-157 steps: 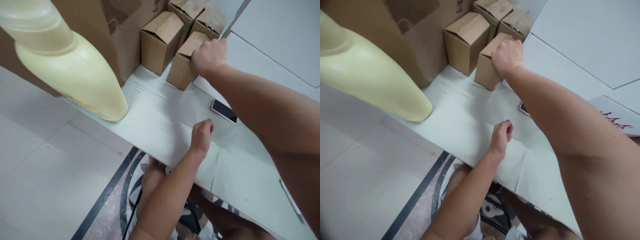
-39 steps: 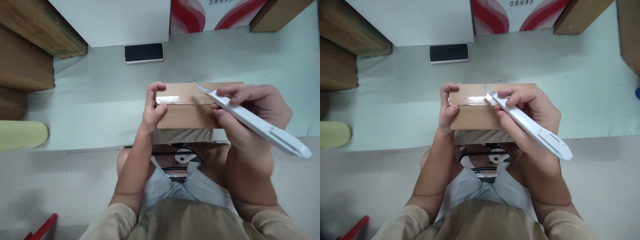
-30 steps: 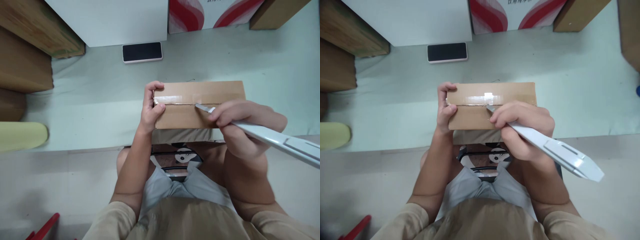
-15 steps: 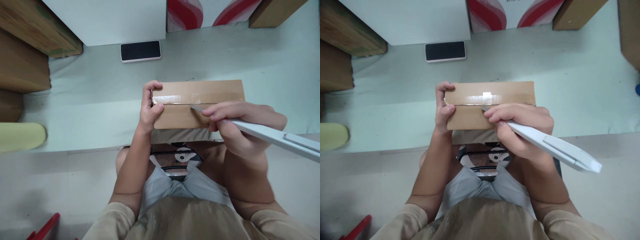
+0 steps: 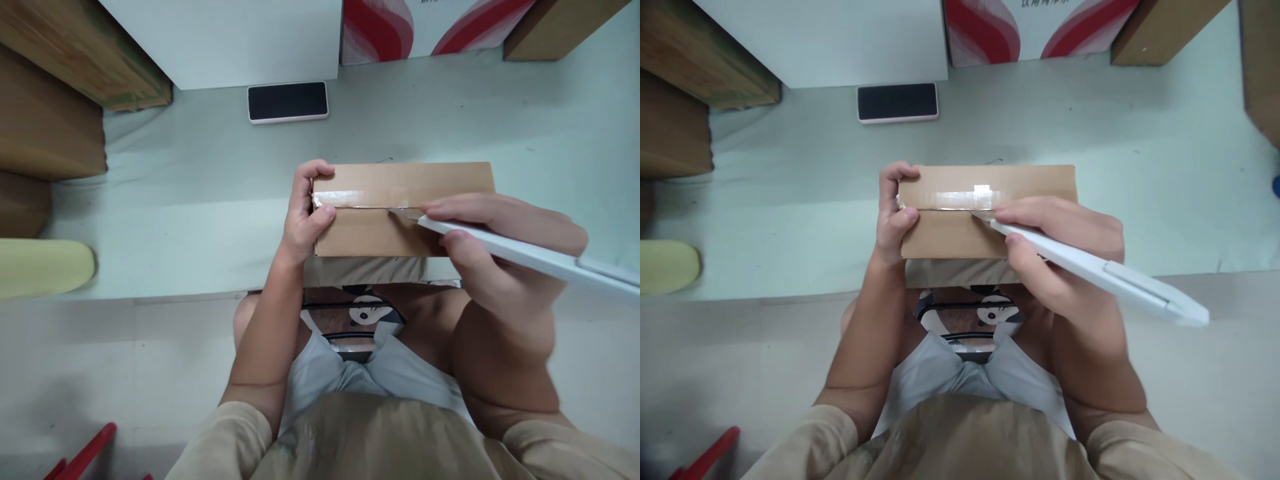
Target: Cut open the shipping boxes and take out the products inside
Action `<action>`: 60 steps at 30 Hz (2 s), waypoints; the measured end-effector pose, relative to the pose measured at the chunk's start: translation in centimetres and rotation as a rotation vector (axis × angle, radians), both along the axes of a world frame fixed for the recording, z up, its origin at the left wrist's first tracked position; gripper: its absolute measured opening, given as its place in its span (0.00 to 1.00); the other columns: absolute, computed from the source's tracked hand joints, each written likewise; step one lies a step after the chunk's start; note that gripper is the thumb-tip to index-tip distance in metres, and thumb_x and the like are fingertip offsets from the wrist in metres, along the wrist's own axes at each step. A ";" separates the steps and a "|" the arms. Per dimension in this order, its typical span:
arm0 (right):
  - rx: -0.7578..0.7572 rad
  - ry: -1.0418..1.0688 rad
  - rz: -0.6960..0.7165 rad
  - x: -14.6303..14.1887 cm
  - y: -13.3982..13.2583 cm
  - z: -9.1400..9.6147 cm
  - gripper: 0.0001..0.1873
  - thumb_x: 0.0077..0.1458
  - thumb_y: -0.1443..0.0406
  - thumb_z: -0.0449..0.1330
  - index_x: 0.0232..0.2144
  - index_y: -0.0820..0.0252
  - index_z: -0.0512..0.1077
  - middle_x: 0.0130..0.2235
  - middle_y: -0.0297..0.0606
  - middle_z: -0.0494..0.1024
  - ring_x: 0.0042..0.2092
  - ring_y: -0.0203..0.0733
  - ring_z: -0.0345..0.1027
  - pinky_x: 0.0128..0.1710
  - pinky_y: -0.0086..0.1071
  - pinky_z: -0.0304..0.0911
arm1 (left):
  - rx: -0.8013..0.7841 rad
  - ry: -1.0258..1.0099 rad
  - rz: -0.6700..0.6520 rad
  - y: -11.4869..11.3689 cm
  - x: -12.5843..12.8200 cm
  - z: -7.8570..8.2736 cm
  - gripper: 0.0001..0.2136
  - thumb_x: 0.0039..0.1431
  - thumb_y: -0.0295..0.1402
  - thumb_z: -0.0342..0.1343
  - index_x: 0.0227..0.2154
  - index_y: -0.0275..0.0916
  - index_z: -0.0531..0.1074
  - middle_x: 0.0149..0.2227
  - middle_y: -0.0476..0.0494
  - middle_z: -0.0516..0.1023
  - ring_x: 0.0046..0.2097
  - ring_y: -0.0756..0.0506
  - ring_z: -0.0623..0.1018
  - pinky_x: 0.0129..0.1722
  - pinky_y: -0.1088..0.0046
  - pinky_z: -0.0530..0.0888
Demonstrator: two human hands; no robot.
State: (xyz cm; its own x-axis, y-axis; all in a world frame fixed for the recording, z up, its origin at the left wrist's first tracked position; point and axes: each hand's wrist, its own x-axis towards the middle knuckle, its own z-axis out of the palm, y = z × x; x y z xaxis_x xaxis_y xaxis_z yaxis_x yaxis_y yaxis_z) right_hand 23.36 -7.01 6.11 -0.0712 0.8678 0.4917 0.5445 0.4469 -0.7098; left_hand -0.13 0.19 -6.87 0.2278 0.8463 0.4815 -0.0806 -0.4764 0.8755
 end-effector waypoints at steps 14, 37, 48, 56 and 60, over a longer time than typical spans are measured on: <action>-0.138 0.214 -0.128 0.2 0.4 -0.3 0.10 0.47 0.72 0.63 0.29 0.57 0.84 0.26 0.33 0.81 0.24 0.34 0.70 0.20 0.28 0.61 | -0.034 -0.017 0.045 0.1 0.0 0.0 0.29 0.58 0.61 0.60 0.57 0.54 0.66 0.52 0.43 0.72 0.50 0.39 0.77 0.50 0.58 0.79; -0.113 0.155 -0.066 0.3 0.1 -0.3 0.08 0.52 0.69 0.66 0.33 0.52 0.83 0.25 0.29 0.80 0.24 0.36 0.70 0.19 0.30 0.60 | -0.044 -0.031 0.049 0.1 0.1 -0.1 0.29 0.57 0.61 0.61 0.57 0.55 0.67 0.51 0.44 0.72 0.49 0.39 0.77 0.50 0.59 0.79; -0.126 0.104 -0.041 0.5 0.2 -0.3 0.10 0.51 0.72 0.67 0.34 0.52 0.84 0.30 0.30 0.84 0.27 0.35 0.75 0.23 0.29 0.65 | -0.032 -0.037 0.038 0.2 0.1 -0.2 0.28 0.58 0.60 0.60 0.57 0.55 0.66 0.51 0.44 0.72 0.48 0.40 0.77 0.48 0.62 0.78; -0.077 0.082 0.000 0.7 0.4 -0.4 0.09 0.53 0.71 0.69 0.34 0.51 0.85 0.31 0.30 0.86 0.25 0.33 0.75 0.21 0.27 0.65 | -0.069 -0.044 0.069 0.1 0.0 -0.4 0.29 0.56 0.61 0.61 0.56 0.54 0.67 0.51 0.44 0.71 0.51 0.39 0.75 0.53 0.59 0.77; -0.089 0.040 -0.026 0.5 0.4 -0.4 0.07 0.54 0.68 0.68 0.34 0.51 0.85 0.34 0.33 0.87 0.29 0.37 0.79 0.27 0.29 0.73 | -0.116 -0.053 0.065 -0.2 -0.2 0.0 0.29 0.55 0.62 0.62 0.55 0.53 0.67 0.52 0.44 0.70 0.51 0.39 0.75 0.53 0.60 0.76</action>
State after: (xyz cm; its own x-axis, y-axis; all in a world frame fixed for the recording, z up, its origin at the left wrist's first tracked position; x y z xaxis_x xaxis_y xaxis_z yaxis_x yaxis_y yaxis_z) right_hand 23.88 -6.60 5.74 -0.0300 0.9094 0.4149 0.5254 0.3675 -0.7674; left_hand -0.32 0.03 -6.90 0.1476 0.9090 0.3897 -0.1010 -0.3781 0.9202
